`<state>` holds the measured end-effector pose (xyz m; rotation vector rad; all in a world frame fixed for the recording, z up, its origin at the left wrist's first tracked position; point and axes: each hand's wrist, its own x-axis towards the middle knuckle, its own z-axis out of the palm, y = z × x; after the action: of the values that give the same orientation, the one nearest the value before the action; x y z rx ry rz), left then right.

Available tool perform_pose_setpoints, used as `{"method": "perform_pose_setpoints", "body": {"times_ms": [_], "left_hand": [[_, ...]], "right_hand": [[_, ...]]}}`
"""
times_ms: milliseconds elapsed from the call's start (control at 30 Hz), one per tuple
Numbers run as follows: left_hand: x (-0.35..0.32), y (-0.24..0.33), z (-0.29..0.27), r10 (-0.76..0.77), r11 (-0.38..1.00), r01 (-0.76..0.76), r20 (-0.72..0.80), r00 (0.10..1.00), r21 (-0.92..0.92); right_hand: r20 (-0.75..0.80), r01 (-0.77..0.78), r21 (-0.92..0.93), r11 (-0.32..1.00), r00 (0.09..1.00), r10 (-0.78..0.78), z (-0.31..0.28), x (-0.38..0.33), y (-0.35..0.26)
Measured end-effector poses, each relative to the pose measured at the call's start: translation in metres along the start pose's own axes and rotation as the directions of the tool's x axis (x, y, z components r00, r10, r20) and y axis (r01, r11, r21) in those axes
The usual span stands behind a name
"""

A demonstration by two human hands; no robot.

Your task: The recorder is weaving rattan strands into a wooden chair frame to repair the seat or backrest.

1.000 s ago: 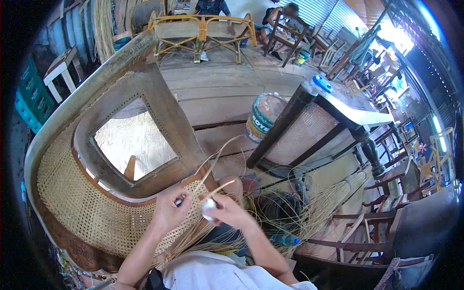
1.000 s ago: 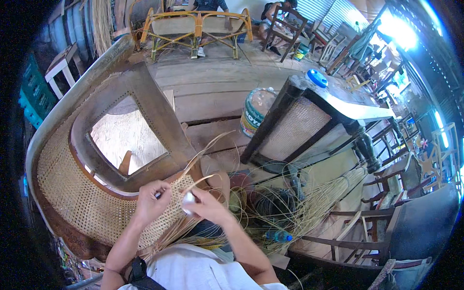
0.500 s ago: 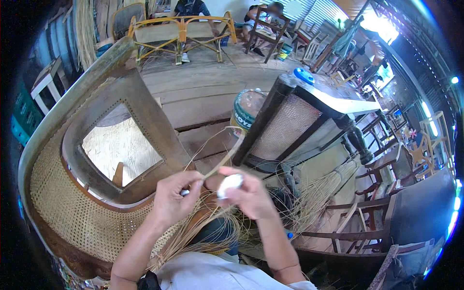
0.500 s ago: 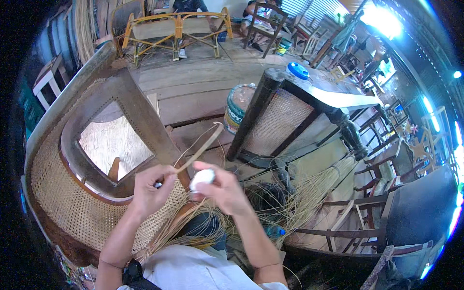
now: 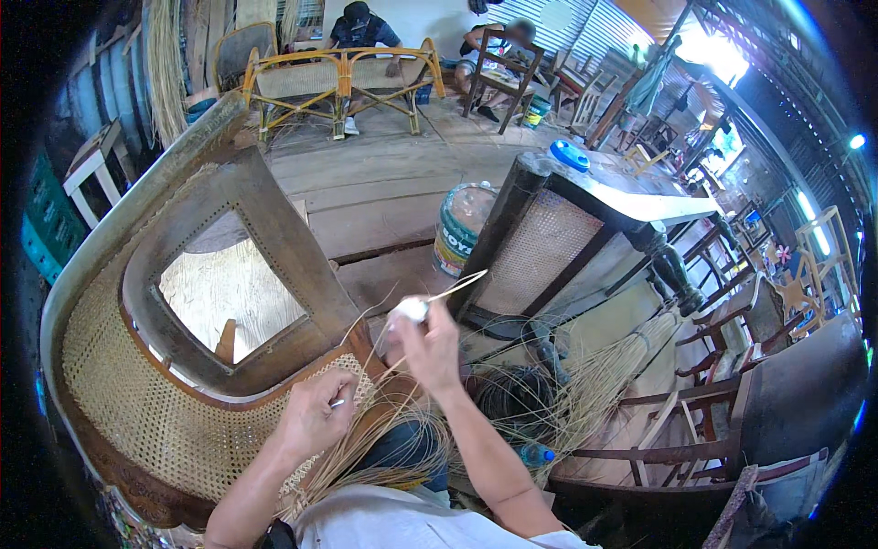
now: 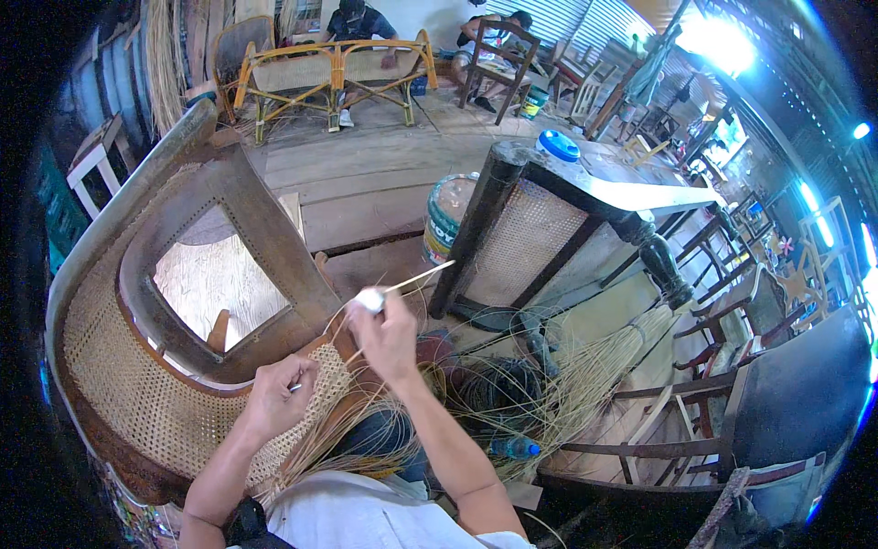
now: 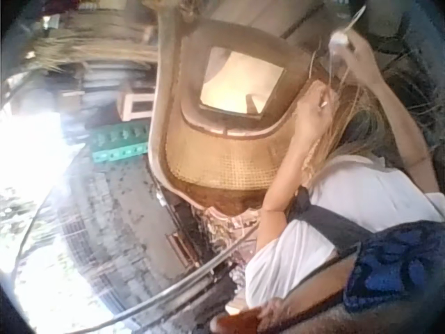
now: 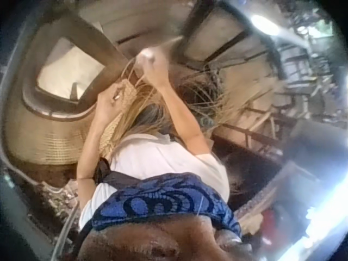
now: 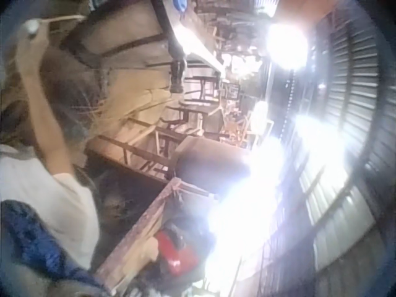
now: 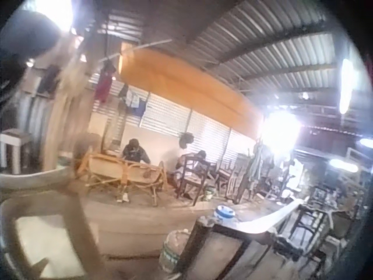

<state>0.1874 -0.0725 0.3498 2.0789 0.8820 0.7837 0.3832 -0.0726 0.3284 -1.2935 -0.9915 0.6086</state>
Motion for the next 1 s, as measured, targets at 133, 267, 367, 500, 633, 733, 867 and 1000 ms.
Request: {"method": "perform_pose_setpoints", "body": {"times_ms": [133,267,367,500,633,733,867,1000], "left_hand": [[-0.031,0.002,-0.022,-0.066,0.996,0.072,0.092,0.994,-0.060],[-0.066,-0.001,-0.068,-0.149,0.986,0.159,0.155,0.977,-0.052],[-0.092,-0.007,-0.093,-0.262,0.960,0.272,0.135,0.956,-0.062],[-0.124,-0.043,-0.119,-0.396,0.918,0.397,0.133,0.909,0.021],[-0.082,-0.043,-0.121,-0.325,0.782,0.244,0.041,0.945,0.574],[-0.043,-0.024,-0.084,-0.152,0.981,0.152,-0.008,0.988,0.120],[-0.026,-0.021,-0.058,-0.455,0.858,0.463,0.088,0.886,-0.221],[-0.032,-0.030,-0.051,-0.077,0.997,0.077,-0.034,0.996,0.001]], "right_hand": [[-0.201,0.107,-0.185,0.977,0.969,-0.144,-0.037,0.047,-0.001],[-0.301,0.097,-0.523,0.847,0.908,-0.290,-0.092,0.103,-0.003],[-0.376,0.109,-0.734,0.671,0.757,-0.534,-0.149,0.141,0.004],[-0.144,0.264,-0.783,0.563,0.803,-0.578,-0.099,0.137,0.015],[0.358,0.051,-0.226,0.973,0.933,0.035,0.030,0.020,-0.022],[0.544,-0.076,0.019,0.997,0.838,0.054,0.077,-0.034,-0.020],[0.430,-0.132,0.180,0.975,0.902,0.043,0.093,-0.031,-0.018],[0.157,0.175,-0.067,0.982,0.974,-0.163,0.081,0.006,0.008]]}}
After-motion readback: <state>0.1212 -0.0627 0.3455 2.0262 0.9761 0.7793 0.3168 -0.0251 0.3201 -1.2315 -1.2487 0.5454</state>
